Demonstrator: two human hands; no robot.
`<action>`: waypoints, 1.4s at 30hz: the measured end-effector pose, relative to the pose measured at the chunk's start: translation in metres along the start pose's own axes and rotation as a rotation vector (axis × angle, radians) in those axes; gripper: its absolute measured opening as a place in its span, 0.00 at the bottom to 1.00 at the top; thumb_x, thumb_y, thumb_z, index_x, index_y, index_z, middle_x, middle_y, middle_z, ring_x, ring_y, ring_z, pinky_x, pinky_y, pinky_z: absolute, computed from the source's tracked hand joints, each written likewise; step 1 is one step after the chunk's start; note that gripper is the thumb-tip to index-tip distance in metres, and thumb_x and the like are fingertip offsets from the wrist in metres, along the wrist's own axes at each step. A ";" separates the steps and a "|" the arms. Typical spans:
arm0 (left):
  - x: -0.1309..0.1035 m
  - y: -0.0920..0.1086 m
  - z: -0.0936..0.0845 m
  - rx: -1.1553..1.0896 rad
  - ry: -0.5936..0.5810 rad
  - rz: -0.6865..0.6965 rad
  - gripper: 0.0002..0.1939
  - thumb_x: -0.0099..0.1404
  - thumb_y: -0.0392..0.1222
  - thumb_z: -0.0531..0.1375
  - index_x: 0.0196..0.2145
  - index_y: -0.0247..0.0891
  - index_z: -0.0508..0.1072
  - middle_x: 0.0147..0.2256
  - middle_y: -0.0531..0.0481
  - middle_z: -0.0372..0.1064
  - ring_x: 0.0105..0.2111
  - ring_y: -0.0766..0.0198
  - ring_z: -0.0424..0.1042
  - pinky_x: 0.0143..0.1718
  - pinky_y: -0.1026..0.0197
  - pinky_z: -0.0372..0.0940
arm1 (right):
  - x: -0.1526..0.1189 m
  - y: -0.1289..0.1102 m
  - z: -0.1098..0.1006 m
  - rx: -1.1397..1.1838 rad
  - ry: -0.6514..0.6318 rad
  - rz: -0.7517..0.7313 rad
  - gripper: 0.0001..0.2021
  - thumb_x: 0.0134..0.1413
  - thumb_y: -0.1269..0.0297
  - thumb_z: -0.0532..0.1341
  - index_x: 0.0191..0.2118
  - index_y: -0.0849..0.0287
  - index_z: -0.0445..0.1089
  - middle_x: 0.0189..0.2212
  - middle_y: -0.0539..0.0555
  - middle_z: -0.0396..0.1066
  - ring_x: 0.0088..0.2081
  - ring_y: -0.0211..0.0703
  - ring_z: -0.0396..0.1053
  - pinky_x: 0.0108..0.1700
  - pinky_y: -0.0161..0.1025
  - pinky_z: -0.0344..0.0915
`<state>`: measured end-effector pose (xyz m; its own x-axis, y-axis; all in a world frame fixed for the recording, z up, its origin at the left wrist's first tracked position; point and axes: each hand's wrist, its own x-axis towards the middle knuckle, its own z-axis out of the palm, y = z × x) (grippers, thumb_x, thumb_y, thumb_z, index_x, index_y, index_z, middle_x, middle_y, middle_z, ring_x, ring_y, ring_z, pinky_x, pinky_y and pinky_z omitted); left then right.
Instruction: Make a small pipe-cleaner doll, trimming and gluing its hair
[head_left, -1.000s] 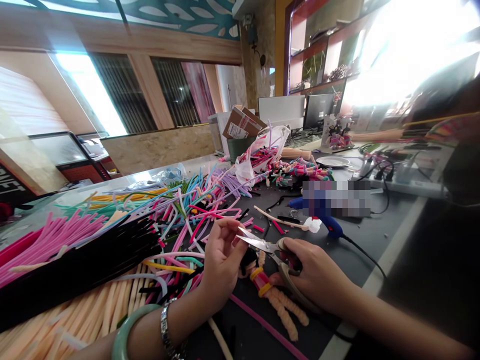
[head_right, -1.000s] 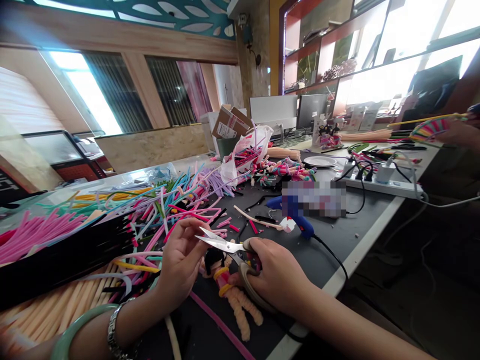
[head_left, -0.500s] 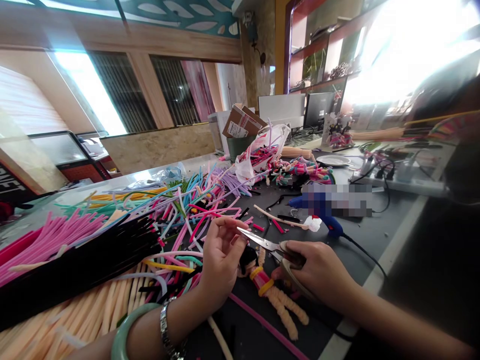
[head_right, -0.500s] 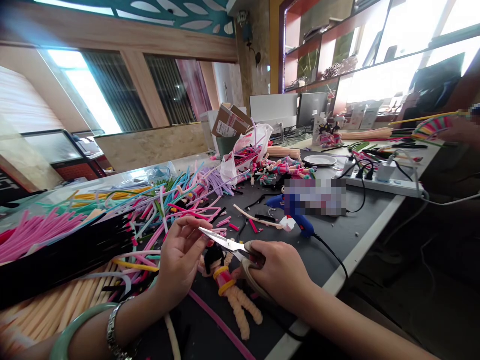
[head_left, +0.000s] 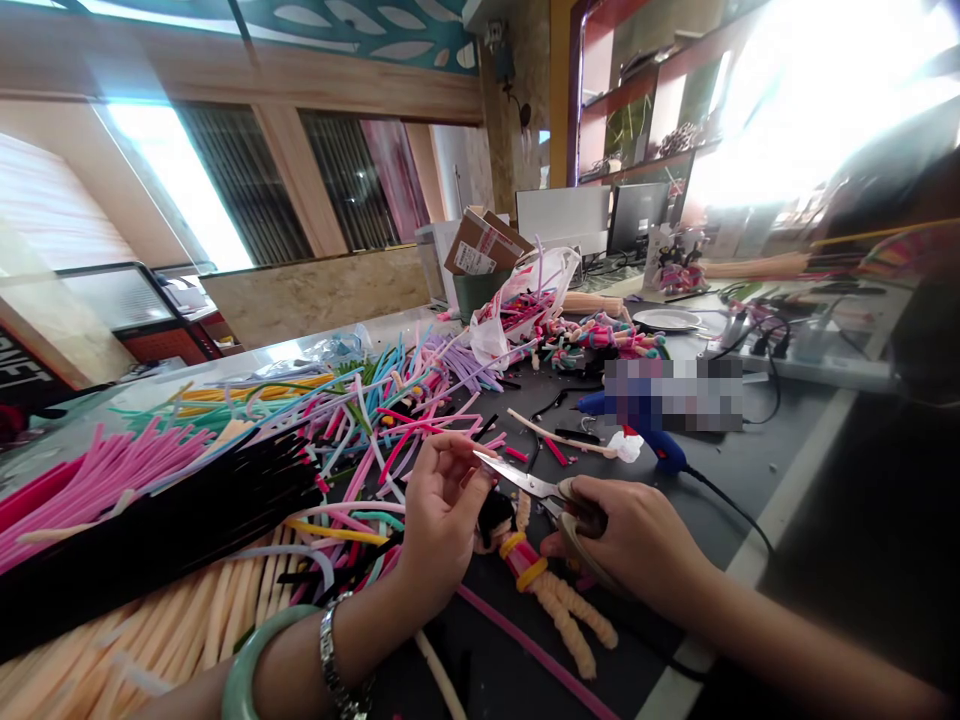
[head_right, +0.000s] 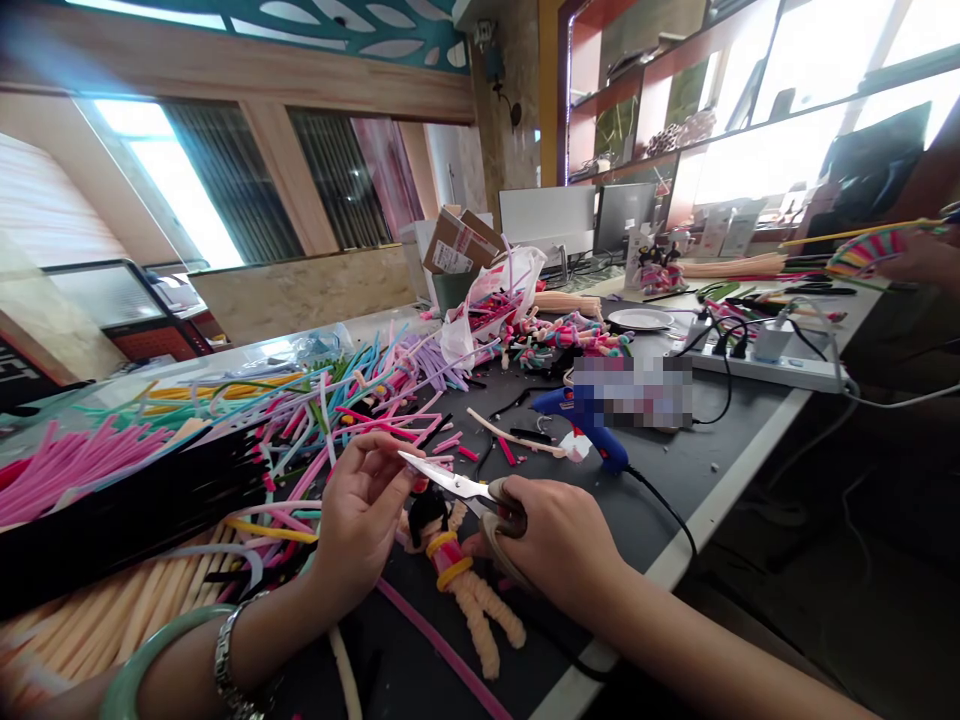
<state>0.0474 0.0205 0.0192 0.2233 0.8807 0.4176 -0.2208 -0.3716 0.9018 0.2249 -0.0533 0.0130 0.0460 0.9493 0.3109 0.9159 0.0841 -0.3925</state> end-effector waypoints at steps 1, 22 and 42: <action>0.000 0.000 0.000 -0.003 0.004 -0.002 0.09 0.59 0.36 0.61 0.37 0.40 0.64 0.32 0.53 0.67 0.32 0.67 0.69 0.35 0.65 0.66 | 0.000 0.000 0.000 0.002 -0.009 -0.002 0.13 0.47 0.53 0.61 0.23 0.55 0.59 0.19 0.47 0.63 0.22 0.39 0.59 0.25 0.35 0.48; 0.002 0.001 0.000 -0.013 -0.014 -0.048 0.14 0.58 0.38 0.63 0.39 0.41 0.62 0.31 0.54 0.67 0.31 0.66 0.70 0.34 0.65 0.64 | 0.000 0.002 0.000 0.134 -0.034 -0.052 0.10 0.46 0.56 0.61 0.29 0.56 0.63 0.25 0.49 0.65 0.26 0.39 0.59 0.27 0.35 0.53; 0.003 0.002 0.002 -0.007 -0.003 -0.059 0.10 0.59 0.40 0.63 0.35 0.39 0.64 0.30 0.55 0.65 0.29 0.69 0.68 0.33 0.66 0.64 | -0.001 0.004 0.002 0.024 0.053 -0.001 0.15 0.50 0.52 0.58 0.21 0.54 0.57 0.18 0.46 0.64 0.20 0.38 0.59 0.24 0.34 0.47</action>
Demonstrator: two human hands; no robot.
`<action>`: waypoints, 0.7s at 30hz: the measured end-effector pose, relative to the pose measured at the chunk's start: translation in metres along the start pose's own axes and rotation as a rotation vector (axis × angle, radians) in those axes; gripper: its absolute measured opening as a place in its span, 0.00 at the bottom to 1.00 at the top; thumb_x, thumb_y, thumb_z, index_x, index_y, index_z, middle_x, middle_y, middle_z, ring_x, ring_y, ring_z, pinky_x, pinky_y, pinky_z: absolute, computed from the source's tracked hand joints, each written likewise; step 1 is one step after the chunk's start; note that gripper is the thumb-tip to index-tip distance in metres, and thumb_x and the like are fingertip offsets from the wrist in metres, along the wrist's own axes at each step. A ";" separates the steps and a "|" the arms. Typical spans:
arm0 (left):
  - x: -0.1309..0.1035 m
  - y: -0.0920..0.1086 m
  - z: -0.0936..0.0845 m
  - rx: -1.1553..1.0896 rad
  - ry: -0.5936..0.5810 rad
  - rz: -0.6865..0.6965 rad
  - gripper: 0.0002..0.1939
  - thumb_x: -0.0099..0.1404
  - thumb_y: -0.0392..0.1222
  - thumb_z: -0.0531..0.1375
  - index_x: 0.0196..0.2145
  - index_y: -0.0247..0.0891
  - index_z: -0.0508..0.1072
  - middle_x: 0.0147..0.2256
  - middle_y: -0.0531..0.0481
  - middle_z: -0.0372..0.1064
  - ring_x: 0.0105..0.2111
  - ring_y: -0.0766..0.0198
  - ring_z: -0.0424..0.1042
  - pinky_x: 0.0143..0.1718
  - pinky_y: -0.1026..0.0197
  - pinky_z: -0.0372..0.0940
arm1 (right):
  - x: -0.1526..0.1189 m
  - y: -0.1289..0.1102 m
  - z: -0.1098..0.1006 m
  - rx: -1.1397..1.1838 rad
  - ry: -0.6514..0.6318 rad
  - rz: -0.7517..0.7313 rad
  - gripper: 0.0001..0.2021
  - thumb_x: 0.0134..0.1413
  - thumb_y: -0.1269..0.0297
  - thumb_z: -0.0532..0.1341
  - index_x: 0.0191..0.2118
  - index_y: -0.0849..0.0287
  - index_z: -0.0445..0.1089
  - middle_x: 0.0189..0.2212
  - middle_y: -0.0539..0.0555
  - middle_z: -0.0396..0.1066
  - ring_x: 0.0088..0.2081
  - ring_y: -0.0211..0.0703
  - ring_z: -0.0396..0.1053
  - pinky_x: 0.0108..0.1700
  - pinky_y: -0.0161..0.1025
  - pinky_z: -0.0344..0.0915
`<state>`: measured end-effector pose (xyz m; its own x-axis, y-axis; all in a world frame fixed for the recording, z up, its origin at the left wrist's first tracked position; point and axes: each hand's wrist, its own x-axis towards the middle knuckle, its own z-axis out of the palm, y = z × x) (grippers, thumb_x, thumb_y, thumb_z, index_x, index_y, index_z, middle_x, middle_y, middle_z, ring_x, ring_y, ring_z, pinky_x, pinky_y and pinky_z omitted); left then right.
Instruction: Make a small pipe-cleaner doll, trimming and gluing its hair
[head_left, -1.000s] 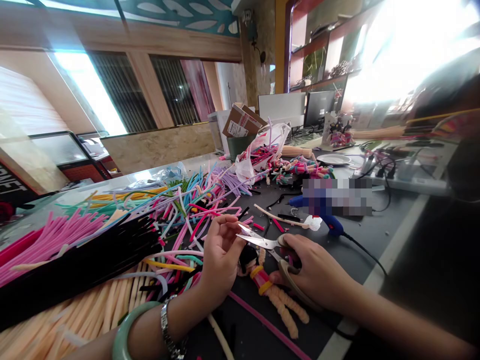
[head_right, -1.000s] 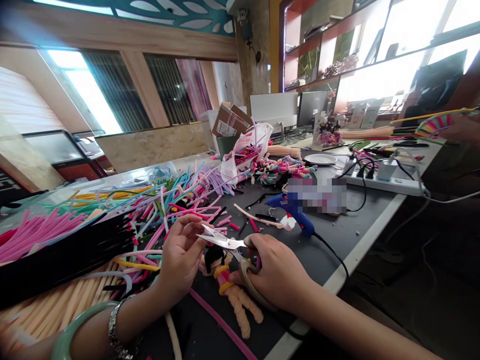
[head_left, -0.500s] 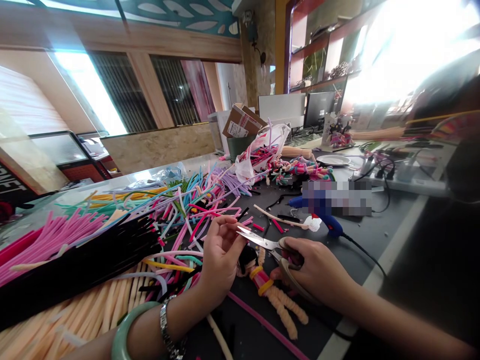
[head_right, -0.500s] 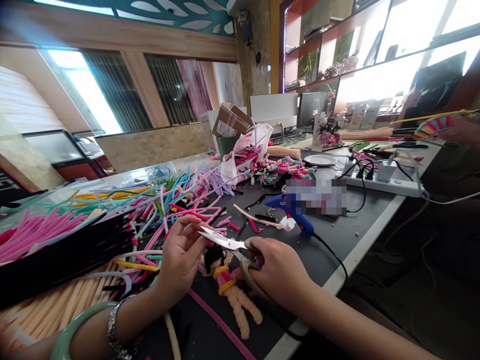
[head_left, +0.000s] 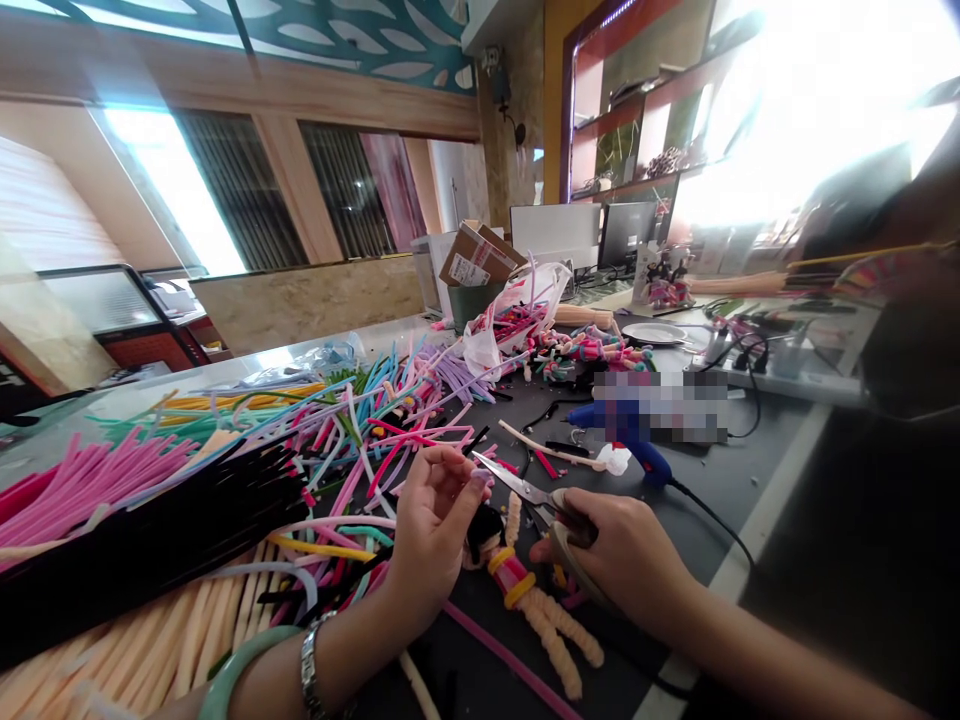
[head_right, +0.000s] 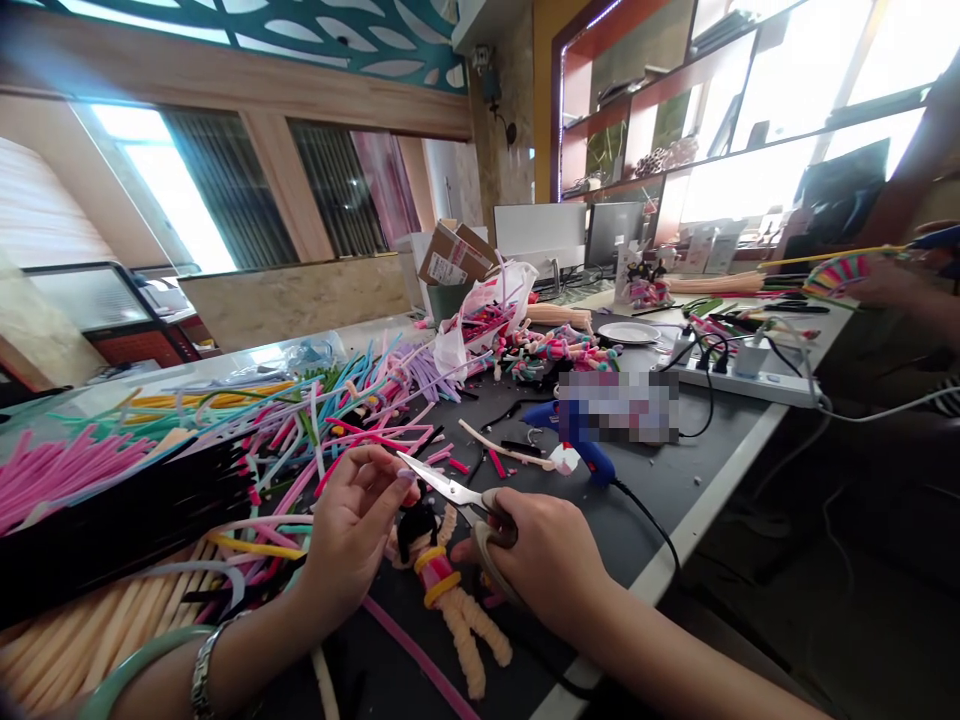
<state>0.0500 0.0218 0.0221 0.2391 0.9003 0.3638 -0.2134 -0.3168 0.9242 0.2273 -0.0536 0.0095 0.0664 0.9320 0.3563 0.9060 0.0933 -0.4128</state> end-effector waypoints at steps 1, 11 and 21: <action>0.000 0.000 0.000 0.010 0.000 0.002 0.10 0.59 0.41 0.63 0.35 0.39 0.64 0.30 0.55 0.65 0.29 0.69 0.68 0.33 0.66 0.64 | 0.000 0.000 0.000 -0.001 0.006 -0.003 0.15 0.50 0.52 0.59 0.21 0.54 0.58 0.18 0.46 0.64 0.20 0.38 0.60 0.24 0.34 0.47; -0.002 0.001 -0.002 0.093 -0.034 -0.011 0.08 0.61 0.42 0.61 0.35 0.38 0.65 0.29 0.54 0.64 0.28 0.69 0.68 0.31 0.67 0.64 | 0.001 -0.001 0.001 0.005 0.017 -0.008 0.17 0.50 0.50 0.60 0.21 0.55 0.58 0.18 0.47 0.65 0.20 0.39 0.60 0.24 0.34 0.48; -0.001 0.004 0.000 0.161 -0.065 0.021 0.07 0.63 0.43 0.59 0.36 0.38 0.66 0.28 0.55 0.65 0.28 0.69 0.67 0.30 0.67 0.63 | -0.001 0.000 0.000 0.027 0.009 -0.007 0.17 0.51 0.50 0.59 0.22 0.55 0.57 0.18 0.46 0.63 0.21 0.38 0.58 0.25 0.34 0.48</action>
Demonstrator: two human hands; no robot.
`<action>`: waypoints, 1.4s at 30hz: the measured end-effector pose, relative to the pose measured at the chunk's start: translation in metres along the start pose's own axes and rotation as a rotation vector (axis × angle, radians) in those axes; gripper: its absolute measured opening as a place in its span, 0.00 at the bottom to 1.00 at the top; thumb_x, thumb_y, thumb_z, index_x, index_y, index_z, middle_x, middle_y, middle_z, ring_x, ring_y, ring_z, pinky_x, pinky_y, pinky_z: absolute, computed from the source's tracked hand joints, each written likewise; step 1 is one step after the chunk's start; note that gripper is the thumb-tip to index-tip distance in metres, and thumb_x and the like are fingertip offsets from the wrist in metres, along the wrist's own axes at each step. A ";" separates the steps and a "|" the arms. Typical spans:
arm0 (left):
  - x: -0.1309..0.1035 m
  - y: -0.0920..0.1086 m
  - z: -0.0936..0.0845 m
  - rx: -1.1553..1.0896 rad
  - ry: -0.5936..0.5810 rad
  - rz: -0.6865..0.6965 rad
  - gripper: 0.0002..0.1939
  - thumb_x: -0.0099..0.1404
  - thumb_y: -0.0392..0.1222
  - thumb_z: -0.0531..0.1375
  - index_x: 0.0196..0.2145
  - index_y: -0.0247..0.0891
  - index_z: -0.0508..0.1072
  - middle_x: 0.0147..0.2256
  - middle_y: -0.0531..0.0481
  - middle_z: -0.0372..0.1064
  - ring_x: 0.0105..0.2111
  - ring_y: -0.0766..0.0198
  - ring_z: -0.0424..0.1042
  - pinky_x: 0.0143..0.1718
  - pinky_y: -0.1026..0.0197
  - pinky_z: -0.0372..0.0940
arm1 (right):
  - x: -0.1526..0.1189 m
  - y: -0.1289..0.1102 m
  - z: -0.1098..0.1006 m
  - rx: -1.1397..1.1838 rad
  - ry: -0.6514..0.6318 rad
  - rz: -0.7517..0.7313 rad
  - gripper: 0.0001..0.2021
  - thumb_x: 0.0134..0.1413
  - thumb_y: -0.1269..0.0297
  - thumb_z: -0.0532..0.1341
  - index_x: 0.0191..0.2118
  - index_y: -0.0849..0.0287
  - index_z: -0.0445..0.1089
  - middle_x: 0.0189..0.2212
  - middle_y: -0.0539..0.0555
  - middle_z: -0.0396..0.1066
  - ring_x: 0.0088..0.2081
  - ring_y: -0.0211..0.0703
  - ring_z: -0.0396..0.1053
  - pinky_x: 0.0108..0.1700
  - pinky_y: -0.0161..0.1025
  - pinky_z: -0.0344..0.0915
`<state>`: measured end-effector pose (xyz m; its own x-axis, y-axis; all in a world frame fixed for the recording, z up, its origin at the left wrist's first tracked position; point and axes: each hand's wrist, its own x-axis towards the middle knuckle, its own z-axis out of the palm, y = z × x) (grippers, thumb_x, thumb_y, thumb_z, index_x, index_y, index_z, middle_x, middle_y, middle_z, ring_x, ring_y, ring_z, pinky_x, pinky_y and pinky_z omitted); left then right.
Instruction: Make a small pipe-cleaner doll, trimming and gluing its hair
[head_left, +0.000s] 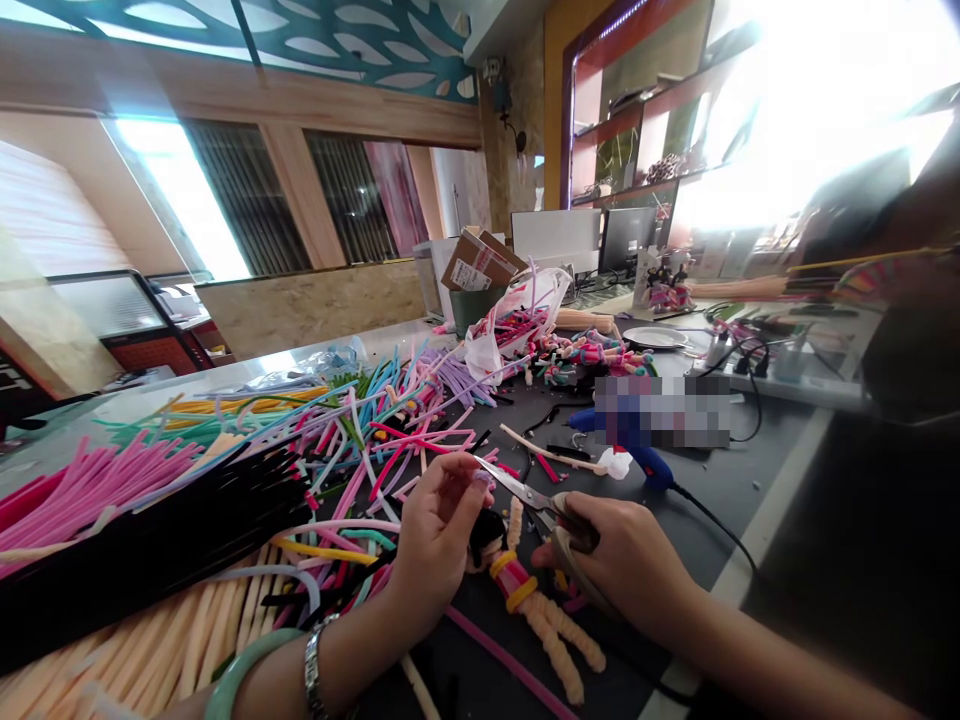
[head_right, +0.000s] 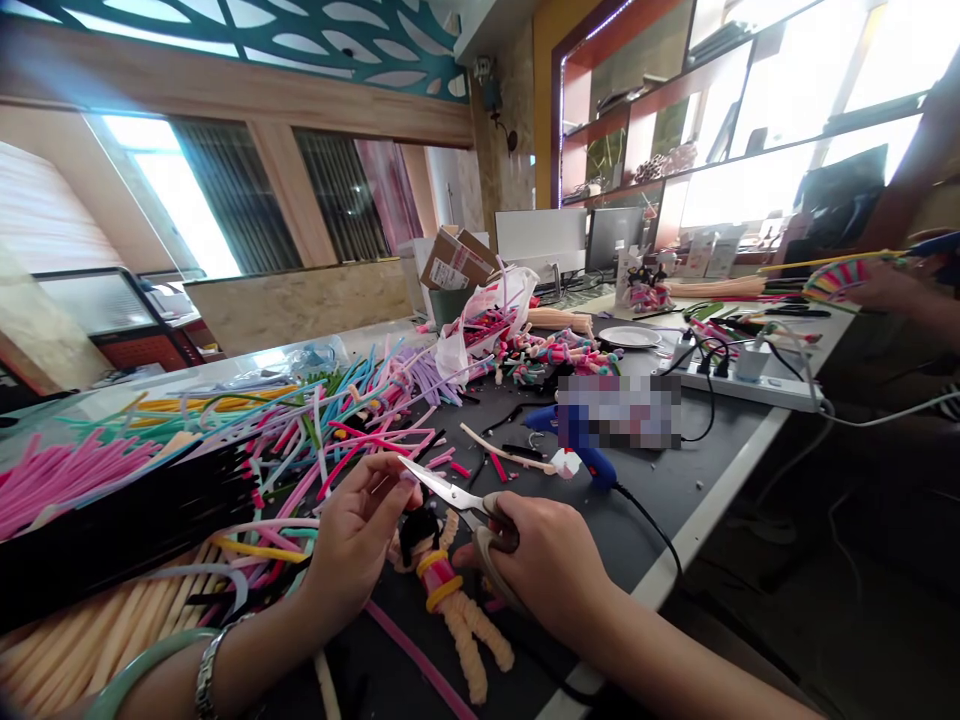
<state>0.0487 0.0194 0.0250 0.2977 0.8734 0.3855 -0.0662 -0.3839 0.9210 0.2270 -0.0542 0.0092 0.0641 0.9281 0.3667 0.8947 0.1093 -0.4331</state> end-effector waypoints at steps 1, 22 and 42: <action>0.000 0.000 0.000 0.000 0.001 0.000 0.07 0.63 0.43 0.59 0.36 0.38 0.66 0.27 0.55 0.65 0.28 0.69 0.67 0.30 0.67 0.63 | 0.000 0.000 0.000 0.006 -0.002 0.002 0.17 0.50 0.50 0.59 0.22 0.55 0.57 0.18 0.46 0.63 0.21 0.38 0.57 0.25 0.34 0.48; -0.003 -0.003 -0.002 -0.172 -0.035 -0.058 0.04 0.63 0.41 0.59 0.33 0.38 0.68 0.28 0.55 0.66 0.28 0.70 0.67 0.31 0.68 0.63 | 0.001 0.000 0.003 0.015 0.018 0.001 0.15 0.47 0.56 0.61 0.21 0.55 0.56 0.17 0.44 0.61 0.20 0.36 0.54 0.25 0.33 0.45; -0.001 0.006 0.001 -0.003 -0.033 -0.039 0.09 0.61 0.44 0.60 0.30 0.37 0.66 0.25 0.56 0.65 0.25 0.71 0.67 0.28 0.69 0.64 | -0.001 0.001 0.002 0.024 0.011 0.003 0.14 0.48 0.57 0.61 0.21 0.55 0.57 0.18 0.45 0.62 0.20 0.36 0.55 0.25 0.33 0.46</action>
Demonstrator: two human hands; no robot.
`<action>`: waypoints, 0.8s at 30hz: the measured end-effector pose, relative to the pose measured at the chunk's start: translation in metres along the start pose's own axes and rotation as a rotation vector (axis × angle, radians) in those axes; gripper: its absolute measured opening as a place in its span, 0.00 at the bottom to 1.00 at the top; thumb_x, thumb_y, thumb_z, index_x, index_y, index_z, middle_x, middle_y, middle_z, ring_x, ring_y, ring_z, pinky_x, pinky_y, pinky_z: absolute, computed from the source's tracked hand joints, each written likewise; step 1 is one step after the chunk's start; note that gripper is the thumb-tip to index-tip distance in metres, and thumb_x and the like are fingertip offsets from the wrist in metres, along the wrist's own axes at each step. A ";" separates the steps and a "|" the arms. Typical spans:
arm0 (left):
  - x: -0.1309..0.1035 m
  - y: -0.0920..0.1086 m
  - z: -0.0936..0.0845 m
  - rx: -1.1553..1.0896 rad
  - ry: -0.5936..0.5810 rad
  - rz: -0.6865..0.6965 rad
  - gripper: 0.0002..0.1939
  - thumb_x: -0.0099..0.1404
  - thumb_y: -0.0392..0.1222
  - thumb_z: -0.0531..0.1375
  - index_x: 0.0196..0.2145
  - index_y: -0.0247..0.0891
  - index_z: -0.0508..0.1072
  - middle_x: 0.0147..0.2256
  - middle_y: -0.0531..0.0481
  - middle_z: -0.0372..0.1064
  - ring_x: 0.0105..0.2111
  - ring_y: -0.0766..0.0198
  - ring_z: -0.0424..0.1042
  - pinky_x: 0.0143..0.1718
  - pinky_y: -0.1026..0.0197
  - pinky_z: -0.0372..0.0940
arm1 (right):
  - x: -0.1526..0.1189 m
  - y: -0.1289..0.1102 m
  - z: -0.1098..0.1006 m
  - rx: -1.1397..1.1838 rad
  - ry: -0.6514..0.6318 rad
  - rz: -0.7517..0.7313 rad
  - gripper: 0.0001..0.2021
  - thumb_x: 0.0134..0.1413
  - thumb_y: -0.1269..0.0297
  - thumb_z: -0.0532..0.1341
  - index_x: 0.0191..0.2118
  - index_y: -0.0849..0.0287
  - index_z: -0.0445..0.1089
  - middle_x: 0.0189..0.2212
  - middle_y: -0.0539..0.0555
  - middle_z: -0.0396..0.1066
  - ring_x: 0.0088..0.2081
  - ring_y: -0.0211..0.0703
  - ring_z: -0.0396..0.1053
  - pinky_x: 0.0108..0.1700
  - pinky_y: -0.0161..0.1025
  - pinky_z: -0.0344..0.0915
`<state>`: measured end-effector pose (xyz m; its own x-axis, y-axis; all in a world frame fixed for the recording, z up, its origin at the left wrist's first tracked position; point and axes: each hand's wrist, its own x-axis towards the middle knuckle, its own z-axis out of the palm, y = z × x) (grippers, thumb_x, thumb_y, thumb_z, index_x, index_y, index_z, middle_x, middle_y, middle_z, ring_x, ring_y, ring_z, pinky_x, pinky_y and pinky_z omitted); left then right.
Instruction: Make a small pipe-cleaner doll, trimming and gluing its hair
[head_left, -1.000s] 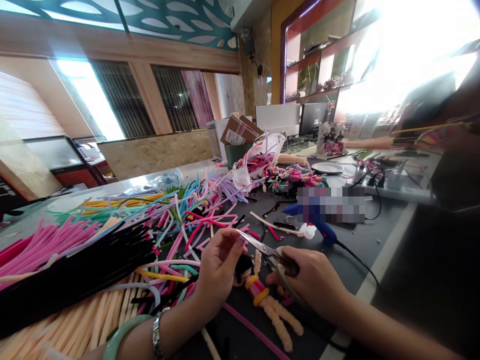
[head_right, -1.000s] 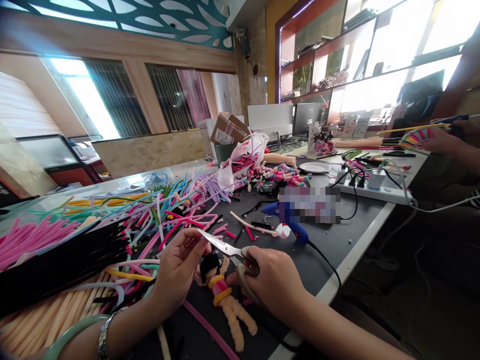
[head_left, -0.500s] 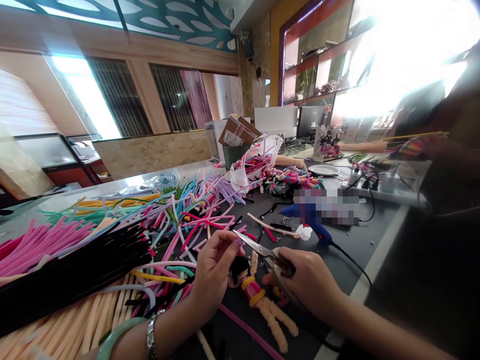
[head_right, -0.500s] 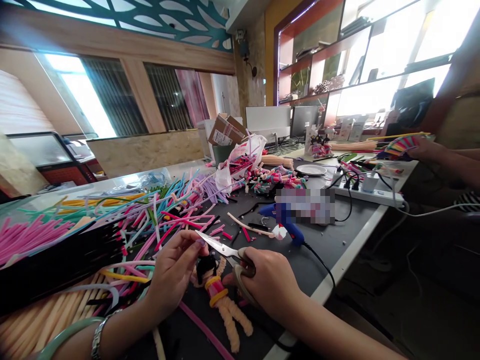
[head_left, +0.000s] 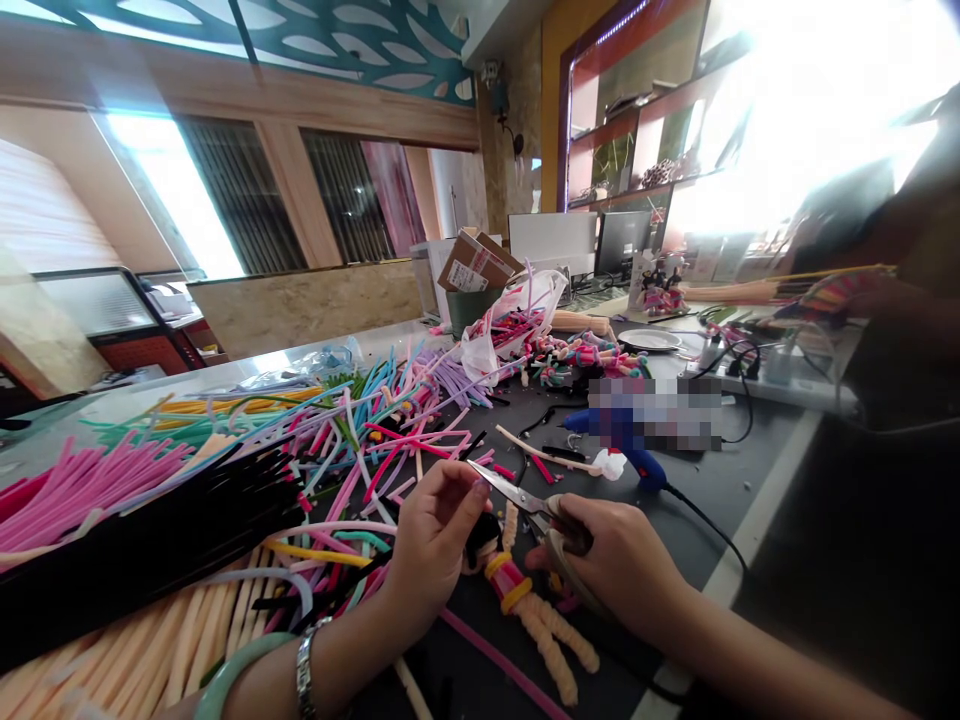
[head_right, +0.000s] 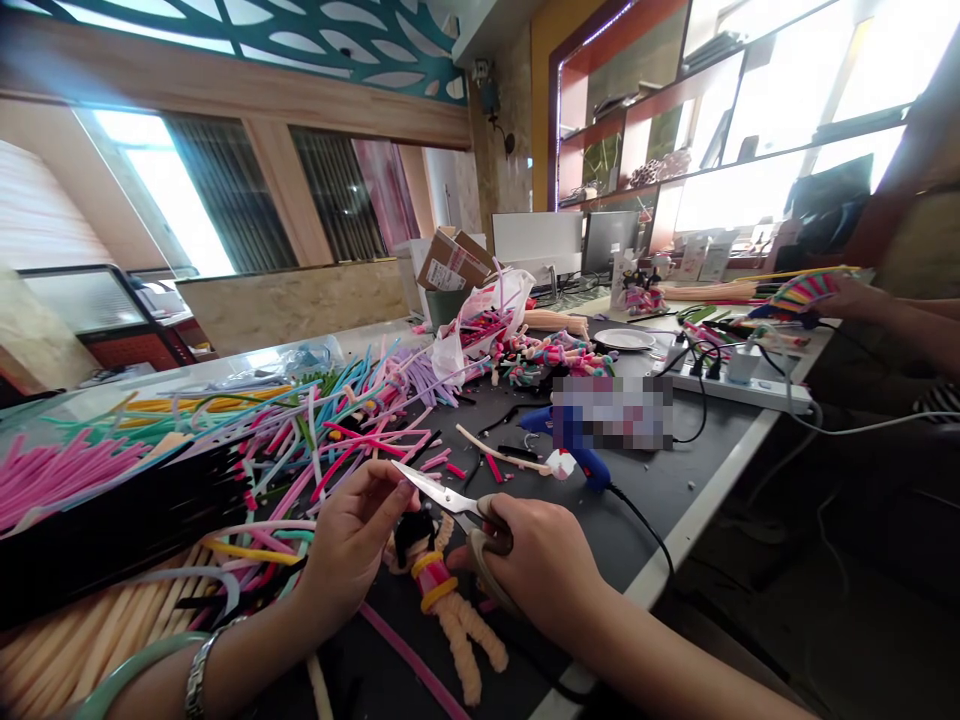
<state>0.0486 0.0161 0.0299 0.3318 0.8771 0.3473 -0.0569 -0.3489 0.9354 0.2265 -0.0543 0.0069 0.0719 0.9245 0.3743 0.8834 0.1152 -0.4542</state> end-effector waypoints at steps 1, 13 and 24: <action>0.000 0.001 0.000 0.001 -0.001 0.001 0.09 0.61 0.44 0.60 0.30 0.37 0.66 0.25 0.56 0.65 0.25 0.71 0.67 0.28 0.69 0.64 | 0.000 0.000 0.000 -0.004 0.003 -0.003 0.14 0.48 0.56 0.61 0.22 0.55 0.57 0.18 0.45 0.62 0.20 0.36 0.55 0.25 0.33 0.46; -0.001 0.000 0.000 -0.015 -0.021 -0.033 0.09 0.63 0.44 0.57 0.30 0.37 0.65 0.25 0.55 0.65 0.24 0.70 0.66 0.26 0.67 0.61 | 0.000 -0.001 -0.001 -0.033 0.024 -0.024 0.14 0.49 0.54 0.60 0.22 0.55 0.60 0.17 0.46 0.64 0.20 0.37 0.59 0.24 0.34 0.48; -0.001 -0.003 -0.001 -0.058 -0.044 0.008 0.07 0.65 0.41 0.55 0.30 0.37 0.64 0.25 0.55 0.66 0.26 0.70 0.66 0.30 0.67 0.62 | -0.001 -0.001 0.001 -0.028 0.013 -0.012 0.17 0.50 0.52 0.60 0.21 0.55 0.56 0.17 0.45 0.61 0.20 0.36 0.55 0.24 0.34 0.47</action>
<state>0.0472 0.0167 0.0271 0.3721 0.8587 0.3523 -0.1132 -0.3348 0.9355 0.2250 -0.0548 0.0062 0.0675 0.9183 0.3902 0.8969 0.1155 -0.4269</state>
